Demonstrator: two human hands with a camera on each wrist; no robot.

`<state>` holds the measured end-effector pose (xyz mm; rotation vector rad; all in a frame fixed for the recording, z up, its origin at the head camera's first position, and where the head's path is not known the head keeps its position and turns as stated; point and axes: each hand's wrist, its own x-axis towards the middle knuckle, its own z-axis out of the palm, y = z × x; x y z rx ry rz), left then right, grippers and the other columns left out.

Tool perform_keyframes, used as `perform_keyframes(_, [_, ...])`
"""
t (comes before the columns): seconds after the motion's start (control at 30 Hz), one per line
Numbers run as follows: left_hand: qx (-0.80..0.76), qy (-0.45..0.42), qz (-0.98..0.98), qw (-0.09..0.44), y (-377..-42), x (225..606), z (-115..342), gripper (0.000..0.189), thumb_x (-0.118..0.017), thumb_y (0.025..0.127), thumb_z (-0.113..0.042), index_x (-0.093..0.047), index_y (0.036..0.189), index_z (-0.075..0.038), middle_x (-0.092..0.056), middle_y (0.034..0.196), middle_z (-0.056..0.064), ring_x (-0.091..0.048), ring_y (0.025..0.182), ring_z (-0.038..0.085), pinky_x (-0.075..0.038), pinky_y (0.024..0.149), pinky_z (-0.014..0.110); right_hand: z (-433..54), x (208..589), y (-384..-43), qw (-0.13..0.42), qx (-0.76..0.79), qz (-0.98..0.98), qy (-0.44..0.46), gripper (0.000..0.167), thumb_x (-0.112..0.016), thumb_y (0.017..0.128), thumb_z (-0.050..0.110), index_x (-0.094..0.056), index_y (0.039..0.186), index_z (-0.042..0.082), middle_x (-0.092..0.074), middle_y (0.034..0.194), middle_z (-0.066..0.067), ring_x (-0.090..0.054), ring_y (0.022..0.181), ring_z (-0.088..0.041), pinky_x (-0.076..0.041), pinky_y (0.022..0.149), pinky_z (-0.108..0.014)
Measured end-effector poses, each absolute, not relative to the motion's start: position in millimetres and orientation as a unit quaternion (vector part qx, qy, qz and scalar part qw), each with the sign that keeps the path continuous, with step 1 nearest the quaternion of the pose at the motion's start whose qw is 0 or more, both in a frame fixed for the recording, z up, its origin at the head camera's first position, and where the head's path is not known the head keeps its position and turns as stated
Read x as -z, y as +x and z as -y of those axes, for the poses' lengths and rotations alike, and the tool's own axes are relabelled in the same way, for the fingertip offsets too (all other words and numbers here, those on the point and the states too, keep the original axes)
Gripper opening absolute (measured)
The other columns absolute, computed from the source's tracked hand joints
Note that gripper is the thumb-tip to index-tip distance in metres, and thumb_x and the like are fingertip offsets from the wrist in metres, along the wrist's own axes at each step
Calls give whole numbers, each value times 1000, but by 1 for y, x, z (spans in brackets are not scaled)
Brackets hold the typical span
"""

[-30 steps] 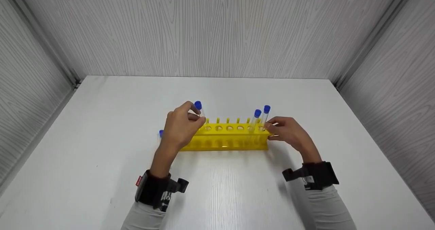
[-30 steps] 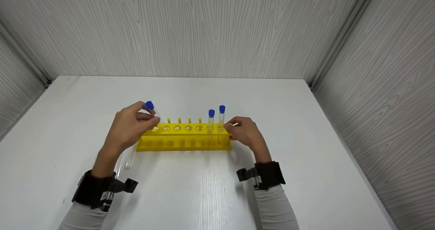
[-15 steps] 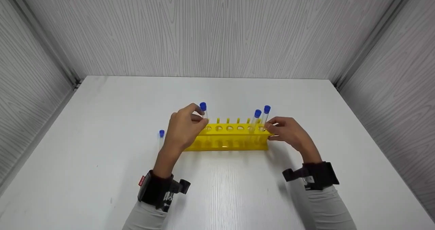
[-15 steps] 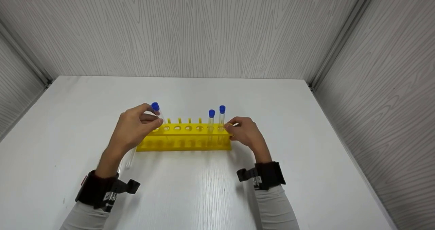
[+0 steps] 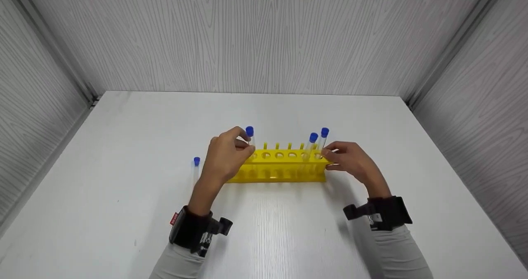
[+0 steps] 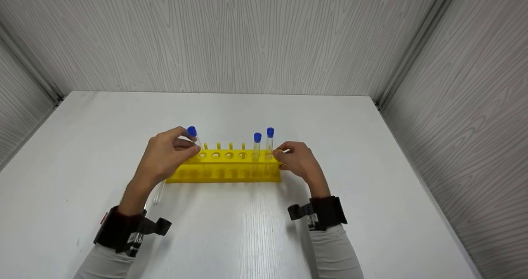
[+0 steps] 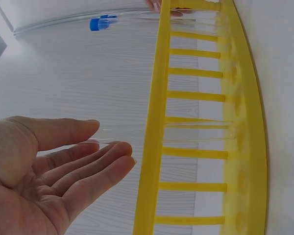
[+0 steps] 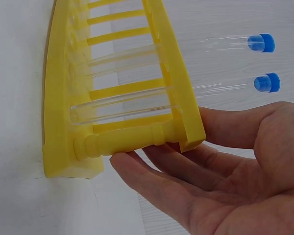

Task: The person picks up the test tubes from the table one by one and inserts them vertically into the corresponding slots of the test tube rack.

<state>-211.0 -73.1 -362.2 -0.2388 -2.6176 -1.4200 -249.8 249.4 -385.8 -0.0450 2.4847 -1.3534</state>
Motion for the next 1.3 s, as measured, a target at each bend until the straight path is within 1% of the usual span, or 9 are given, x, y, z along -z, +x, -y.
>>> perform_keyframes(0.27, [462, -80, 879, 85, -211, 362, 72, 20, -72, 93, -13, -69, 110, -3, -77, 105, 13, -76, 97, 25, -61, 84, 40, -250, 386, -249, 153, 485, -861, -20, 41, -60, 103, 29, -61, 130, -2, -57, 137, -23, -61, 125, -33, -54, 100, -38])
perform_keyframes(0.57, [456, -76, 883, 76, -211, 362, 71, 21, -72, 93, -15, -70, 111, -4, -77, 107, 12, -75, 97, 25, -61, 84, 40, -250, 385, -249, 155, 485, -860, -18, 42, -60, 103, 30, -61, 130, -2, -57, 137, -22, -61, 125, -33, -53, 101, -39])
perform_keyframes(0.8, [452, -73, 887, 68, -213, 364, 70, 22, -71, 93, -15, -70, 113, -4, -76, 109, 12, -75, 99, 26, -60, 87, 41, -250, 384, -250, 160, 491, -856, -13, 42, -59, 103, 29, -60, 131, -2, -56, 138, -22, -60, 126, -34, -53, 102, -40])
perform_keyframes(1.03, [452, -72, 886, 68, -213, 364, 71, 22, -70, 94, -15, -70, 113, -4, -76, 109, 12, -75, 100, 26, -60, 87, 41, -249, 384, -250, 160, 486, -859, -11, 41, -60, 103, 30, -62, 129, -2, -57, 137, -22, -61, 126, -34, -54, 101, -39])
perform_keyframes(1.3, [447, -71, 889, 63, -212, 363, 71, 21, -69, 95, -17, -69, 113, -5, -76, 110, 12, -75, 101, 25, -60, 87, 40, -250, 385, -248, 147, 481, -864, -23, 40, -60, 103, 28, -62, 128, -2, -58, 135, -24, -62, 123, -34, -55, 99, -40])
